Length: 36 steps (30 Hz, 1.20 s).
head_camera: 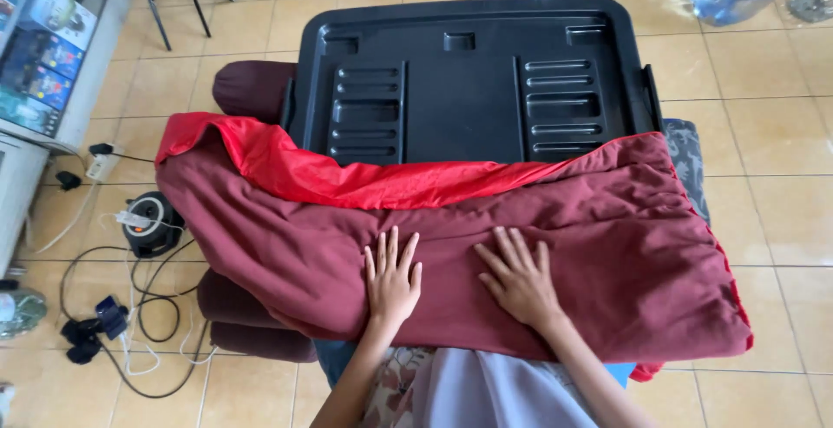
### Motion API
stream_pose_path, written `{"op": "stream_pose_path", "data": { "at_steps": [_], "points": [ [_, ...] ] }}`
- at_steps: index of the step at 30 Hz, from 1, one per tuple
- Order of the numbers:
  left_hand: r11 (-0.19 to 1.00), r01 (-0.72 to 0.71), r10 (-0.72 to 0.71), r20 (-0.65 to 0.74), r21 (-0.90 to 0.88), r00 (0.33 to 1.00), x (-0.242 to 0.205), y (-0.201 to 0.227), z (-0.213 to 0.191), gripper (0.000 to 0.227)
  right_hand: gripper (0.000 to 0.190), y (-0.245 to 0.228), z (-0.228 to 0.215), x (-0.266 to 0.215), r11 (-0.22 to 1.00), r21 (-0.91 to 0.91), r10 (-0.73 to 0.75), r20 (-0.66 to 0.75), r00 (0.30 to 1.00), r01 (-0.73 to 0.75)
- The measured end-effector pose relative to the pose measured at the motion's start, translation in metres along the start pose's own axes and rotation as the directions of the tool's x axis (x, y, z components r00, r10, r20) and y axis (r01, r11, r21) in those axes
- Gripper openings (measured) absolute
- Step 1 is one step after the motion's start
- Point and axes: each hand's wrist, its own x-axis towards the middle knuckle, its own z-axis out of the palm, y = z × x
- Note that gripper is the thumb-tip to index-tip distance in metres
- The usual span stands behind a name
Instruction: The person unrolls a red sleeping bag on top of a black plastic bin, spreads it out flat, and then folds it back up into a smaller rectangular shape.
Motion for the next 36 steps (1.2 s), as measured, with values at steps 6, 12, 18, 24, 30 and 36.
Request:
{"op": "stream_pose_path", "data": {
  "at_steps": [6,12,18,24,30,36],
  "points": [
    [0.963,0.218,-0.218,-0.017,0.157,0.976,-0.003,-0.063,0.011,0.054,0.06,0.082,-0.013,-0.029,0.967,-0.035,0.254,0.023,0.967,-0.253],
    [0.886,0.422,-0.418,-0.063,0.194,0.906,-0.016,-0.16,0.012,0.055,0.07,0.157,-0.062,-0.052,0.667,0.103,0.699,0.257,0.667,-0.738],
    [0.72,0.651,-0.668,-0.015,0.242,0.744,0.031,-0.208,-0.027,0.052,0.058,0.246,-0.011,-0.059,0.546,-0.004,0.836,-0.068,0.545,-0.838],
    [0.975,0.131,-0.103,-0.157,0.179,0.982,0.109,-0.167,-0.012,0.067,0.044,0.237,-0.018,0.04,0.904,-0.127,0.295,-0.505,0.811,-0.409],
    [0.962,0.098,-0.061,-0.148,0.256,0.987,0.139,-0.237,0.018,0.053,0.093,0.26,-0.021,0.112,0.93,-0.029,0.365,-0.062,0.929,-0.367],
    [0.984,0.159,-0.127,-0.306,0.081,0.944,0.178,-0.295,-0.051,0.024,0.055,0.33,-0.016,0.12,0.776,-0.038,0.628,-0.054,0.777,-0.63]
  ]
}}
